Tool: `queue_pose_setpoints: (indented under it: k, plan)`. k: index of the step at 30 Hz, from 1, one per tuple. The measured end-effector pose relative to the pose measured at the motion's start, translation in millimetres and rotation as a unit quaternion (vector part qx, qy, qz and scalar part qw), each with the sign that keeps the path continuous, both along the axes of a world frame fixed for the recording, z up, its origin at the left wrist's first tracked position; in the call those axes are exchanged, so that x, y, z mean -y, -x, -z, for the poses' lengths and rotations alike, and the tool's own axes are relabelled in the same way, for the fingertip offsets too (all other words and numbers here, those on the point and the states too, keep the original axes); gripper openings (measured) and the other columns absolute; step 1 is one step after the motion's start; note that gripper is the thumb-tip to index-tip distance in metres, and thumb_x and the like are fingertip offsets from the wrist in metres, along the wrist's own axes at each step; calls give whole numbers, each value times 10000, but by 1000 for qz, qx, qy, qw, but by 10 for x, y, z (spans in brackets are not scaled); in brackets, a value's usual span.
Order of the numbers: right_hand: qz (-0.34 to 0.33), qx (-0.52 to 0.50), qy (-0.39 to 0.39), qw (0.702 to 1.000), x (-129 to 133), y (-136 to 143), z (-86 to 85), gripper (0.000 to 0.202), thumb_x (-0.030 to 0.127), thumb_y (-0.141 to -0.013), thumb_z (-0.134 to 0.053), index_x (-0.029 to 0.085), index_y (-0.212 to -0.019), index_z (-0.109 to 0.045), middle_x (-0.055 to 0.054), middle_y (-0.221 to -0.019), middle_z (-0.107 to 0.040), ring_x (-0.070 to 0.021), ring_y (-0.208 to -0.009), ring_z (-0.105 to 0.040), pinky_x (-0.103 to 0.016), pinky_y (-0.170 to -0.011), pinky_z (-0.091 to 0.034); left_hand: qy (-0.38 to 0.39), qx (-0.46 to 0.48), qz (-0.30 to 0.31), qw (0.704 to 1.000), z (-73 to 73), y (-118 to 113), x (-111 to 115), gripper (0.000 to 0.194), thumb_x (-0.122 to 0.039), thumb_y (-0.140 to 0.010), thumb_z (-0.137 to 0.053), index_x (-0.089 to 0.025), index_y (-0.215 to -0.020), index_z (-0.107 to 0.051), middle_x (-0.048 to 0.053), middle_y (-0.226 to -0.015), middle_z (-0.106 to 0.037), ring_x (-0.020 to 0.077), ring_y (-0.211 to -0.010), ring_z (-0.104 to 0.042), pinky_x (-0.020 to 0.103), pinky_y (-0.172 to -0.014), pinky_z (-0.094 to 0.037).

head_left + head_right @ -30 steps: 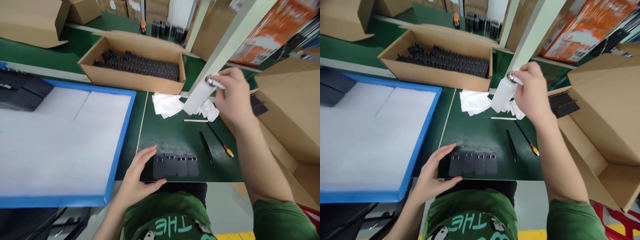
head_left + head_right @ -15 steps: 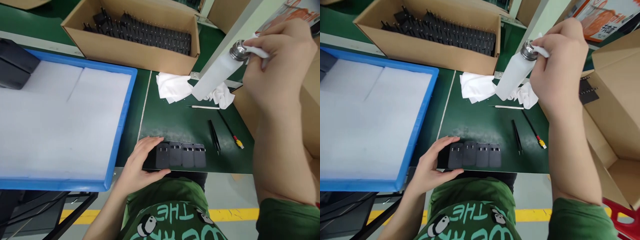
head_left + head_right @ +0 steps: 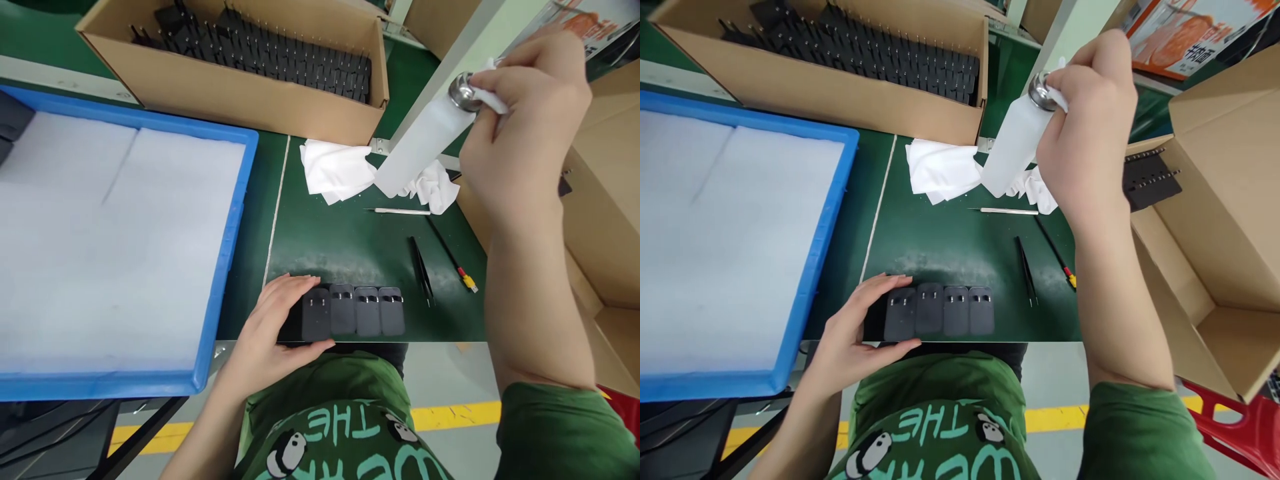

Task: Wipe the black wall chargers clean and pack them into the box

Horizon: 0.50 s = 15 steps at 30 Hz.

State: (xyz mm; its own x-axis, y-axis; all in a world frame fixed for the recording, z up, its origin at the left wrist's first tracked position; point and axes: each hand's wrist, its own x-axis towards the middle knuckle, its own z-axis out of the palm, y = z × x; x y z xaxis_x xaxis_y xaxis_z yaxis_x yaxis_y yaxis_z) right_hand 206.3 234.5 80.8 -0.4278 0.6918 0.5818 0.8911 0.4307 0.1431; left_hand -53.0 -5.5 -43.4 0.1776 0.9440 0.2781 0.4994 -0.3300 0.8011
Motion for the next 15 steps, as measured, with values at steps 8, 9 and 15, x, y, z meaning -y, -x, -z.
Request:
queue_pose_setpoints:
  k: [8, 9, 15]
  plan:
    - [24, -3, 40, 999, 106, 50, -75, 455, -21, -829, -438, 36, -1210, -681, -217, -1207, -609, -294, -1202, -590, -473, -954, -489, 16, -12, 4, 1000, -1, -9, -3, 752, -340, -828, -798, -289, -1462, -396, 87, -1343, -642, 280, -1286, -584, 493, -1157, -431]
    - [34, -5, 48, 998, 101, 65, -86, 456, -15, -832, -438, 25, -1220, -675, -224, -1219, -604, -299, -1215, -583, -477, -967, -482, 19, -9, 5, 1000, -10, -10, 1, 753, -346, -830, -797, -295, -1464, -395, 84, -1347, -642, 280, -1291, -582, 495, -1159, -428]
    - [-7, -81, 91, 993, 149, -73, -139, 430, 23, -917, -441, 133, -1258, -678, -141, -1324, -565, -325, -1261, -568, -506, -1064, -429, 69, 34, 35, 996, -96, -10, -32, 838, -369, -811, -821, -364, -1508, -356, 52, -1442, -596, 269, -1376, -529, 447, -1175, -421]
